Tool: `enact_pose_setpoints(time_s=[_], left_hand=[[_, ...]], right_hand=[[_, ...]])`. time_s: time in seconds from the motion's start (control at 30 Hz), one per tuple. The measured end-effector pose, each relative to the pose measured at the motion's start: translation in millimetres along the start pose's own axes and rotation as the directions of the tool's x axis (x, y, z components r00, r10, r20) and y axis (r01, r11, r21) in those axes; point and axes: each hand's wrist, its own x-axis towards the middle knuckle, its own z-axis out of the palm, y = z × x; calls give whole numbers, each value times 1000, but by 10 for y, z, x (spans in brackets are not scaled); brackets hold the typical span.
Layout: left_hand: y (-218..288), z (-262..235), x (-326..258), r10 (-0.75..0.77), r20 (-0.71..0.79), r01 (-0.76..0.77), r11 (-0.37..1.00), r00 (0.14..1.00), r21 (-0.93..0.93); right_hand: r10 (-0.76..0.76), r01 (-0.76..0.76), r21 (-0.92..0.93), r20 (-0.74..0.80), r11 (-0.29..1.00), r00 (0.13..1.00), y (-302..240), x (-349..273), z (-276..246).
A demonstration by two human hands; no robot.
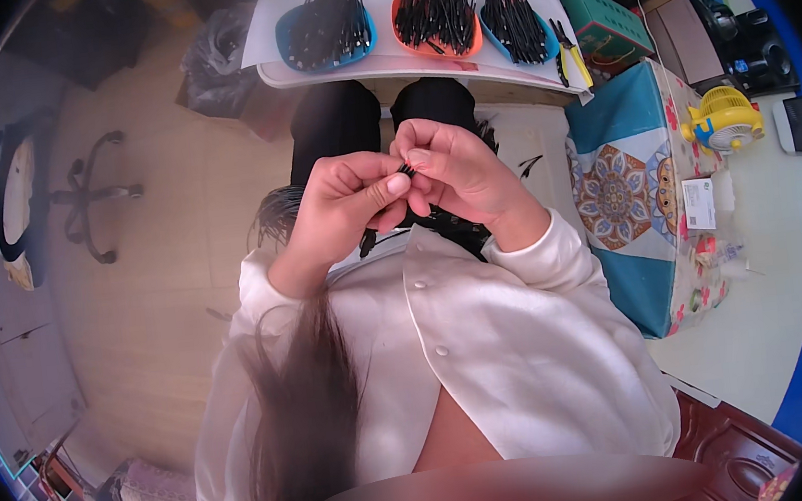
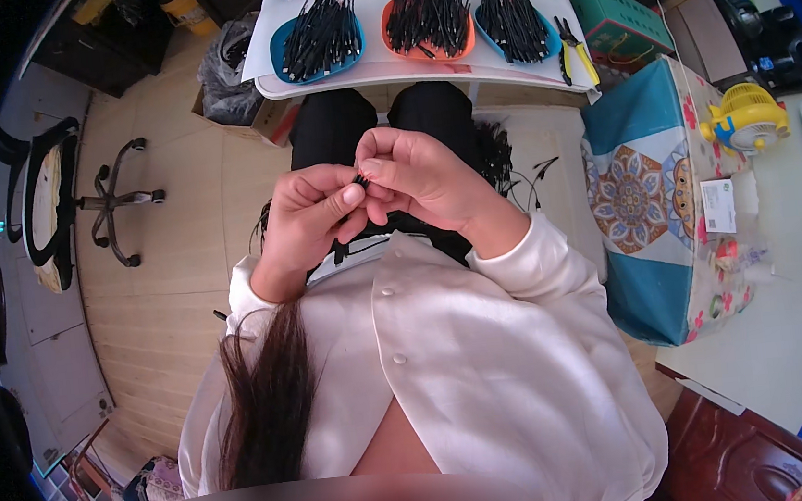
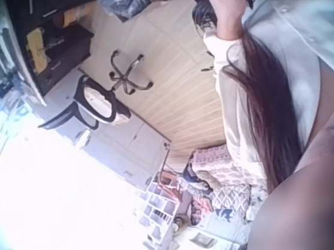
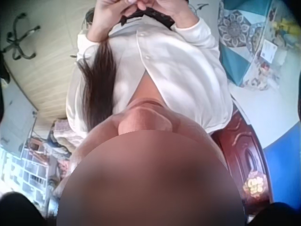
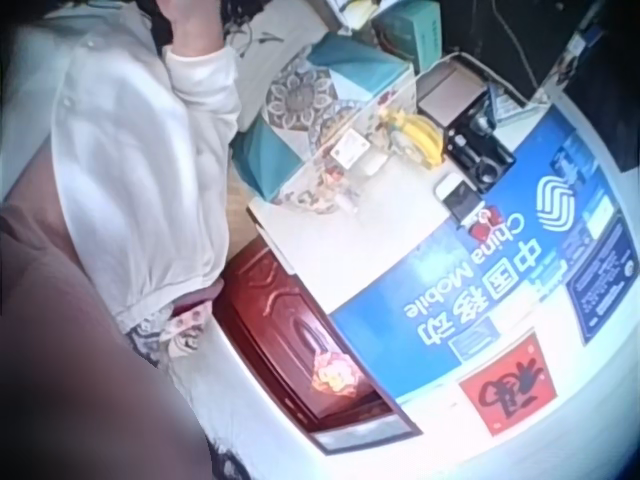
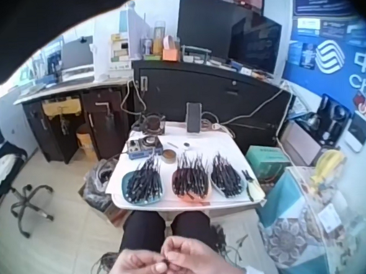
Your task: The person sits on the floor and repeatedly picks up black wires, strips their ends with yellow-handled pliers, twists the exposed strands, and places the finished wires into trays on a small table. The process is repeated for multiple wires.
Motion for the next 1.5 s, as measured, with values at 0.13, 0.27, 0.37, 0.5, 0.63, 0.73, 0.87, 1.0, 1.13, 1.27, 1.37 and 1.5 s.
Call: enact_pose_setpoints(time_s=[0.13,0.27,0.37,0.5,0.63,0.73,0.87,1.0,1.13,1.27,1.37,1.5], left_hand=[[-48,-10,3,-64,-89,70,995,994,76],[-35,-119,88,-47,-18,48,995,999,88],[-16,-121,105,-67,-14,68,997,998,22],[54,-65,72,-55,26,57,996,998,-62],[105,-38,53,-58,-13,59,997,998,47],[109,-60,84,-49,-13,49,998,999,32],[82,-51,100,-49,33,49,999,998,-3],[73,-31,112,-51,82,60,992,995,-110],[79,-15,87,-37,42,38,999,998,-33],[64,-7,46,14,-2,-13,998,1000,61],[52,-10,38,26,0,-26,998,1000,50],[62,-19,44,-23,27,25,998,999,-64]], right_hand=[[13,-12,-100,6,995,1000,-16,10,-67],[10,-13,-77,-45,997,999,11,65,-92],[-10,10,12,19,1000,1000,32,88,-117],[-39,42,-30,84,999,996,55,68,-124],[-29,28,-33,-20,999,999,21,20,-54],[-169,147,-174,-122,974,978,-65,-48,7],[-288,262,-279,-55,924,956,-85,-64,48],[-306,275,-243,-101,930,947,-38,-53,36],[-297,256,-262,-130,931,946,-35,-78,23],[-154,154,-9,-65,988,986,21,-60,41],[-68,80,190,-66,979,996,119,-17,63],[-68,69,232,-14,970,998,129,7,26]])
